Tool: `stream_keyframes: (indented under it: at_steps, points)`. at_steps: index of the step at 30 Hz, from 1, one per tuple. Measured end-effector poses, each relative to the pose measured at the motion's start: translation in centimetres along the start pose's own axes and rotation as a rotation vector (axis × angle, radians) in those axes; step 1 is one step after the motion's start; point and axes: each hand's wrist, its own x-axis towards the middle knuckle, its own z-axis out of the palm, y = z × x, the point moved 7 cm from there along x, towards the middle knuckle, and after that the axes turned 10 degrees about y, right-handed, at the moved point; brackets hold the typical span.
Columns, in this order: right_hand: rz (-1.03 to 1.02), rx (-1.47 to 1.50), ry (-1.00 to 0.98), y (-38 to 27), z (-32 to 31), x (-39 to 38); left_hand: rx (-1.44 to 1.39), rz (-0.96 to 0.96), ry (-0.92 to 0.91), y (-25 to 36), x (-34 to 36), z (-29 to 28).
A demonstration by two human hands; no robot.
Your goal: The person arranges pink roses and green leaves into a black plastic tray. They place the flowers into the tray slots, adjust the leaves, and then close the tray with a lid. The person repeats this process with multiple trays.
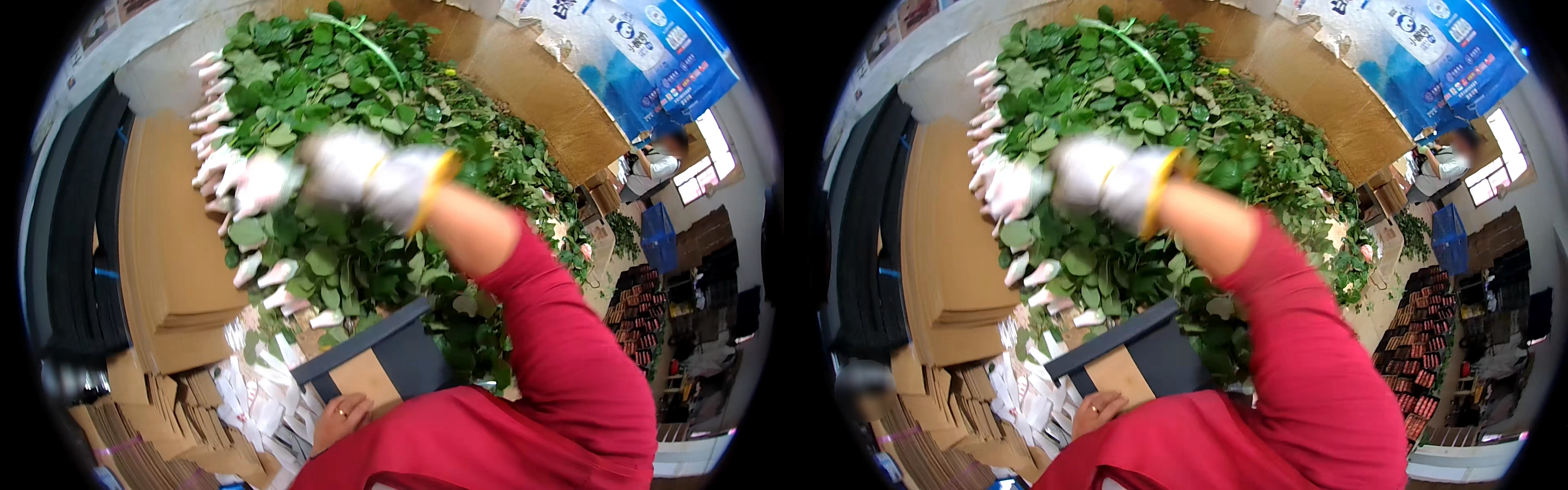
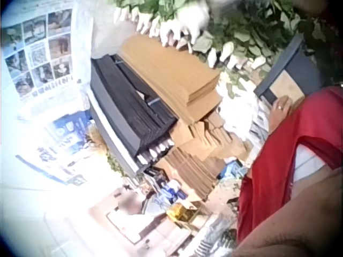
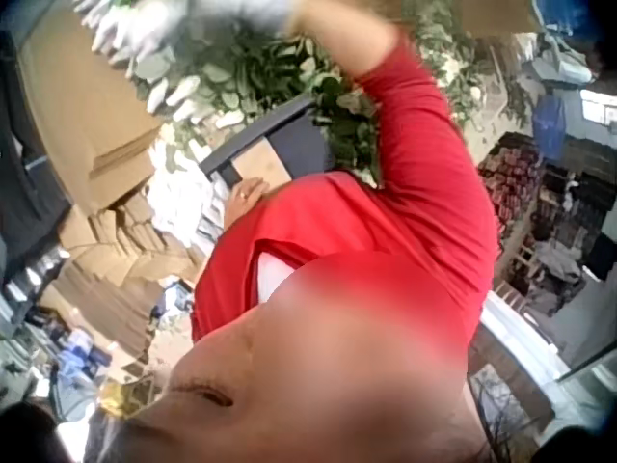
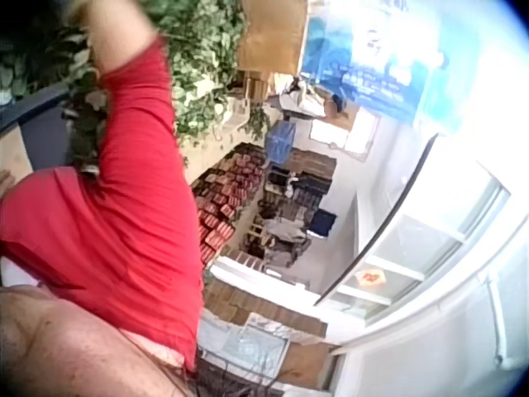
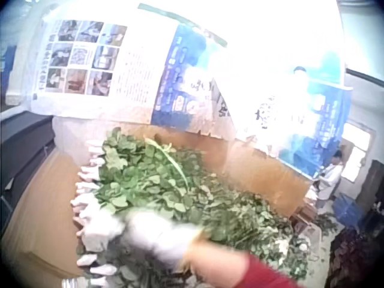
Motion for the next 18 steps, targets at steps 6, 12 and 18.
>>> stream_keyframes:
  at_steps: [6,12,18]
  points:
    - [0.273,0.385,0.803,7.3,-26.1,-6.3,0.056,0.296,0.026,1.1,1.5,-0.8]
    - [-0.332,-0.124,0.401,-5.3,-7.9,-6.6,0.190,0.007,-0.014,0.7,2.6,-1.7]
    - [-0.159,-0.109,-0.256,-2.4,17.0,-7.6,0.218,0.137,0.126,0.8,1.8,-0.6]
